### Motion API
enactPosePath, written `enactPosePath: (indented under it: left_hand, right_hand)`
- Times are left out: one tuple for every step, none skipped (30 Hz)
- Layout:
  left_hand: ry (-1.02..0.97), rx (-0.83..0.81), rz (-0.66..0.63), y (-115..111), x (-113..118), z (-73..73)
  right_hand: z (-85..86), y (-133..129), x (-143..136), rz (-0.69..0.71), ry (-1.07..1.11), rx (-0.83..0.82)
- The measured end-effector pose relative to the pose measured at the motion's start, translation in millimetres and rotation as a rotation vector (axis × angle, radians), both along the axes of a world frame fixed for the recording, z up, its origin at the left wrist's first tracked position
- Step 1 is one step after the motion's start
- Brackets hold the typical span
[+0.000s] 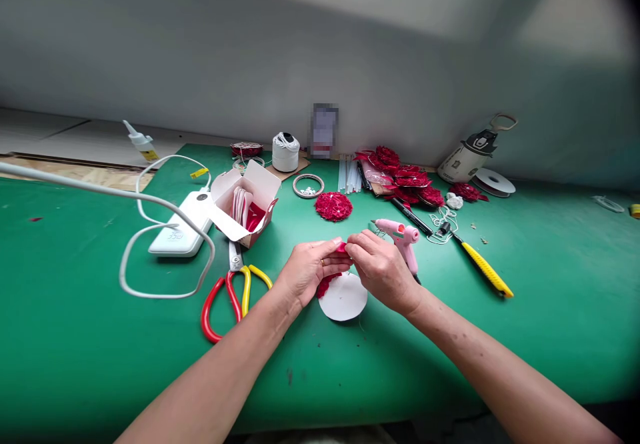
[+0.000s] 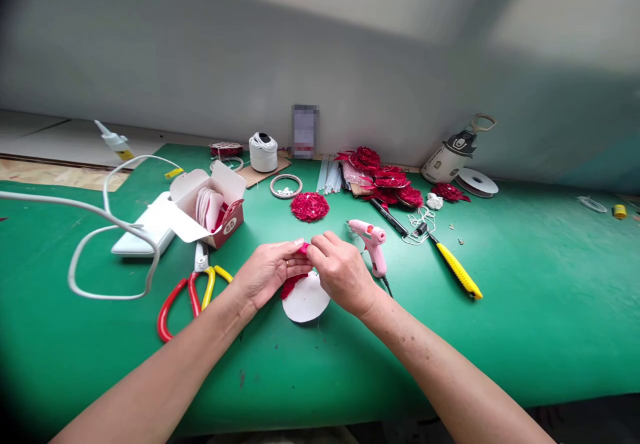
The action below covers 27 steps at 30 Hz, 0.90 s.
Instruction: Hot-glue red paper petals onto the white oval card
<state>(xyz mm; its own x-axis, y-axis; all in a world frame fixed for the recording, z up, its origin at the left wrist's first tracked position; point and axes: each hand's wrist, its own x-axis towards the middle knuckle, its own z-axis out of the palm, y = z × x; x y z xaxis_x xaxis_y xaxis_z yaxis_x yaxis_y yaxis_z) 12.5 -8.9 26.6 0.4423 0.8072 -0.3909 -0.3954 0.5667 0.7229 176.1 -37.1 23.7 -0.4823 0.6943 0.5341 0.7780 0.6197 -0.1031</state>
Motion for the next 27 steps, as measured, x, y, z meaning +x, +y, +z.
enactPosePath:
  left_hand:
    - [0.03,0.015,-0.004,-1,1,-0.7]
    - [0.055,0.023,-0.001,-1,2,-1.3]
    - [0.076,0.027,0.004,-1,2,-1.8]
    - [0.096,0.028,0.007,-1,3,-2.2]
    - [0.115,0.031,0.008,-1,3,-2.4]
    - [0.132,0.038,0.013,-1,3,-2.5]
    - [0.146,0.053,0.025,-1,3,-2.4]
    - [0.155,0.075,0.042,0,2,-2.3]
    - [0.161,0.102,0.06,0,2,-2.3]
    - [0.16,0.135,0.078,0,3,-2.3]
    - [0.154,0.169,0.093,0,3,-2.6]
    - [0.145,0.2,0.104,-1,3,-2.9]
    - [0.137,0.228,0.116,-1,4,-3.4]
    - [0.133,0.254,0.131,-2,5,-4.0]
    - [0.135,0.284,0.149,-3,5,-4.6]
    - [0.147,0.317,0.169,-3,6,-5.1]
    - [0.167,0.354,0.185,-4,6,-5.4]
    - [0.192,0.394,0.198,-5,7,-5.6]
    - [0.218,0.433,0.207,-5,7,-5.6]
    - [0.243,0.469,0.212,-6,6,-5.5]
    - [0.262,0.497,0.215,-6,6,-5.3]
    - [0.275,0.517,0.218,-7,5,-5.1]
    - [0.282,0.527,0.219,-7,5,-5.0]
    - [0.281,0.526,0.218,-7,5,-4.9]
    - [0.274,0.515,0.215,-7,4,-5.0]
    - [0.262,0.497,0.208,-7,4,-5.1]
    - [0.247,0.472,0.2,-6,4,-5.2]
  right_hand:
    - [-0.4,0,-1,-0.005,0.015,-0.017]
    - [-0.5,0,-1,-0.011,0.034,-0.036]
    - [-0.2,-1,-1,-0.02,0.057,-0.057]
    - [0.6,-2,-2,-0.031,0.086,-0.081]
    - [1.8,-4,-2,-0.046,0.122,-0.106]
    - [3.2,-6,-2,-0.068,0.166,-0.13]
    - [4.8,-8,-1,-0.097,0.22,-0.154]
    - [6.2,-10,-1,-0.134,0.285,-0.177]
    - [7.3,-12,-1,-0.179,0.359,-0.2]
    - [7.8,-13,-1,-0.227,0.441,-0.225]
    - [7.8,-14,-2,-0.274,0.53,-0.256]
    - [7.2,-14,-4,-0.314,0.621,-0.296]
    - [6.2,-12,-7,-0.343,0.711,-0.346]
    - [5.0,-11,-11,-0.362,0.798,-0.402]
    - [3.9,-9,-16,-0.371,0.883,-0.46]
    - [3.1,-6,-22,-0.372,0.962,-0.514]
    - [2.7,-5,-27,-0.372,1.037,-0.561]
    - [2.6,-3,-33,-0.369,1.107,-0.598]
    - [2.7,-2,-37,-0.366,1.171,-0.625]
    - [3.0,-1,-41,-0.36,1.227,-0.642]
    - [3.2,0,-44,-0.351,1.275,-0.653]
    - [3.1,0,-45,-0.34,1.315,-0.657]
    - [2.6,0,-46,-0.327,1.346,-0.656]
    - [1.8,-1,-46,-0.314,1.369,-0.651]
    - [0.6,-1,-45,-0.304,1.385,-0.644]
    - [-0.8,-1,-44,-0.295,1.397,-0.634]
    - [-2.3,-1,-43,-0.287,1.404,-0.623]
